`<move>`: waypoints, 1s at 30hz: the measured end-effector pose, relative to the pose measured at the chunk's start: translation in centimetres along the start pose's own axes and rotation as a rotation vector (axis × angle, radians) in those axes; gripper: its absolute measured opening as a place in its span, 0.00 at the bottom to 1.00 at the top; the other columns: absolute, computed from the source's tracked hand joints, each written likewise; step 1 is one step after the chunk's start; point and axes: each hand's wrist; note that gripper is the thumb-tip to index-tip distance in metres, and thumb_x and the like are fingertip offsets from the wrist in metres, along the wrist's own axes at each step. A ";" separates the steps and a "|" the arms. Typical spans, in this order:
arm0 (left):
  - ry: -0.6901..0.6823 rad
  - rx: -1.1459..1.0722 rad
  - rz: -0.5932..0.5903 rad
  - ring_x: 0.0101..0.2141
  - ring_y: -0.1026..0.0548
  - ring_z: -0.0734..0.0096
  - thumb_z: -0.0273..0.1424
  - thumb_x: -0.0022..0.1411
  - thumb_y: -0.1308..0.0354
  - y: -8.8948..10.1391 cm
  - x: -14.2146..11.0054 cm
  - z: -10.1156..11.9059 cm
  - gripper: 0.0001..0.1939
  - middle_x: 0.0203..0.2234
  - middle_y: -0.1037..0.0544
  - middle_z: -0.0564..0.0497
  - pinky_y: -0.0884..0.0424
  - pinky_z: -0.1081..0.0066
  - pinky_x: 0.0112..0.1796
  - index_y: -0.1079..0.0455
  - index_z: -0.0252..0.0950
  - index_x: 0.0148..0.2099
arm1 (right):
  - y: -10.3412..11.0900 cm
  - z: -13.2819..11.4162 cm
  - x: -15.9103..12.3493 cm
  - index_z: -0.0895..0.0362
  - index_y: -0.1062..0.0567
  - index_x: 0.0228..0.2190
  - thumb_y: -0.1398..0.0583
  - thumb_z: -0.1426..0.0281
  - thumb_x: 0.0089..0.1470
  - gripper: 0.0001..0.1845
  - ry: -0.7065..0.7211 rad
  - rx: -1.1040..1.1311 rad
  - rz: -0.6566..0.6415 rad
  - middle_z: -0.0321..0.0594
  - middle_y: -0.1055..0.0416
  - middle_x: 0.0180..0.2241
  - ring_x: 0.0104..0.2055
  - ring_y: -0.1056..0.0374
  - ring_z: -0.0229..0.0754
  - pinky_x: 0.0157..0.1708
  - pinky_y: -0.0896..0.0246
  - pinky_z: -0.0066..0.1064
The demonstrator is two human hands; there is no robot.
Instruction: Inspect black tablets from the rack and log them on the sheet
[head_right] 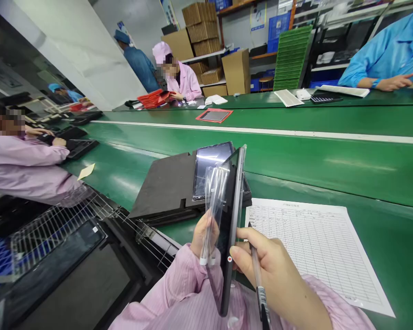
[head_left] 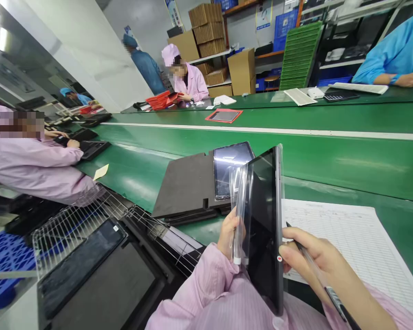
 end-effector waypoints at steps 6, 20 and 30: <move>0.010 -0.042 0.148 0.18 0.32 0.83 0.29 0.38 0.31 2.7 0.8 -1.5 0.19 0.20 0.28 0.57 0.35 0.84 0.19 0.27 0.34 0.37 | 0.0 -0.5 0.1 0.55 0.25 0.39 0.45 0.57 0.56 0.17 0.045 -0.043 0.034 0.33 0.37 0.16 0.18 0.37 0.39 0.22 0.34 0.27; 0.057 -0.090 0.216 0.14 0.45 0.90 0.32 0.31 0.27 1.9 0.9 -1.1 0.21 0.14 0.39 0.62 0.43 0.89 0.15 0.28 0.32 0.31 | -0.7 -2.2 0.9 0.56 0.25 0.33 0.44 0.58 0.52 0.15 0.026 0.017 0.099 0.36 0.29 0.19 0.20 0.32 0.40 0.19 0.35 0.23; 0.027 -0.027 0.209 0.16 0.40 0.87 0.31 0.33 0.28 1.3 0.6 -0.5 0.20 0.16 0.35 0.59 0.40 0.85 0.18 0.28 0.32 0.32 | -0.6 -1.6 0.9 0.55 0.25 0.36 0.45 0.56 0.54 0.18 0.007 -0.049 0.072 0.36 0.29 0.20 0.21 0.31 0.42 0.19 0.35 0.25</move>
Point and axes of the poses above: each hand's wrist, its own x-axis towards the middle knuckle, its own y-axis out of the back of the hand, z = x × y
